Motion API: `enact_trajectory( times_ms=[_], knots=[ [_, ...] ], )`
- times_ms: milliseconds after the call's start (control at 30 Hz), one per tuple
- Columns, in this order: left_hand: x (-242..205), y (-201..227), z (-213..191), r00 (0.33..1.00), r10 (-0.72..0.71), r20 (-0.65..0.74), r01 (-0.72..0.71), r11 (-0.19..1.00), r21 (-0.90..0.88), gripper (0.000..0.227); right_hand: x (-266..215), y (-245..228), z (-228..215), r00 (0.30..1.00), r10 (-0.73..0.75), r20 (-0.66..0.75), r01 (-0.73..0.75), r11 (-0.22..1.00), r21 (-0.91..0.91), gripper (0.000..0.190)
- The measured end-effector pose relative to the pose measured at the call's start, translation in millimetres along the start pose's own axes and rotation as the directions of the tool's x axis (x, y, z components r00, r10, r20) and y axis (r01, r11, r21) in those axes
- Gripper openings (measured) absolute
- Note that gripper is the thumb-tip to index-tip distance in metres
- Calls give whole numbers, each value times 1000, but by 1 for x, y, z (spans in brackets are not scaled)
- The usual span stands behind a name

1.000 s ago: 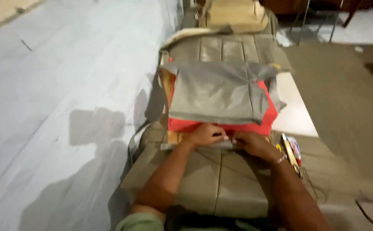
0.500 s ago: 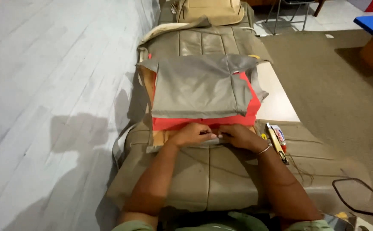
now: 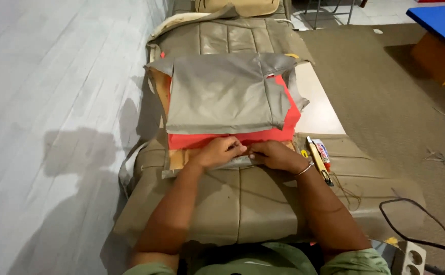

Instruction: Tucking and fitting a leather cover onto a car seat cushion

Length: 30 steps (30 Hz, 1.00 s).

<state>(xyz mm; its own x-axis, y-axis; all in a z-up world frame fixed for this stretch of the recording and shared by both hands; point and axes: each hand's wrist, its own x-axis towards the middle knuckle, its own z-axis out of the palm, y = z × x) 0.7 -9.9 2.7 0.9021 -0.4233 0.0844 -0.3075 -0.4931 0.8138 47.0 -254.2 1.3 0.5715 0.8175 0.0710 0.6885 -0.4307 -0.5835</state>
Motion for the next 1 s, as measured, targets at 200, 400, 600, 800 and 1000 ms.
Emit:
enact_trajectory(
  times_ms=[200, 400, 600, 800, 1000],
  knots=[
    [8, -13, 3, 989, -47, 143, 21, 983, 182, 47, 0, 11, 5, 1000, -14, -4, 14, 1000, -18, 13],
    [14, -38, 14, 988, 18, 154, -42, 987, 157, 32, 1, 15, 11, 1000, 3, 8, -4, 999, 41, 16],
    [5, -17, 3, 988, -28, 150, 0, 983, 186, 28, -2, -1, 2, 1000, 9, 24, -8, 1000, -19, 17],
    [21, -56, 14, 990, -63, 124, 39, 981, 188, 26, -3, -12, -5, 999, 24, 39, -23, 999, -24, 22],
    [10, -36, 4, 992, -86, 94, 70, 985, 156, 25, -3, 21, 13, 998, 49, 33, -49, 999, -3, 22]
  ],
)
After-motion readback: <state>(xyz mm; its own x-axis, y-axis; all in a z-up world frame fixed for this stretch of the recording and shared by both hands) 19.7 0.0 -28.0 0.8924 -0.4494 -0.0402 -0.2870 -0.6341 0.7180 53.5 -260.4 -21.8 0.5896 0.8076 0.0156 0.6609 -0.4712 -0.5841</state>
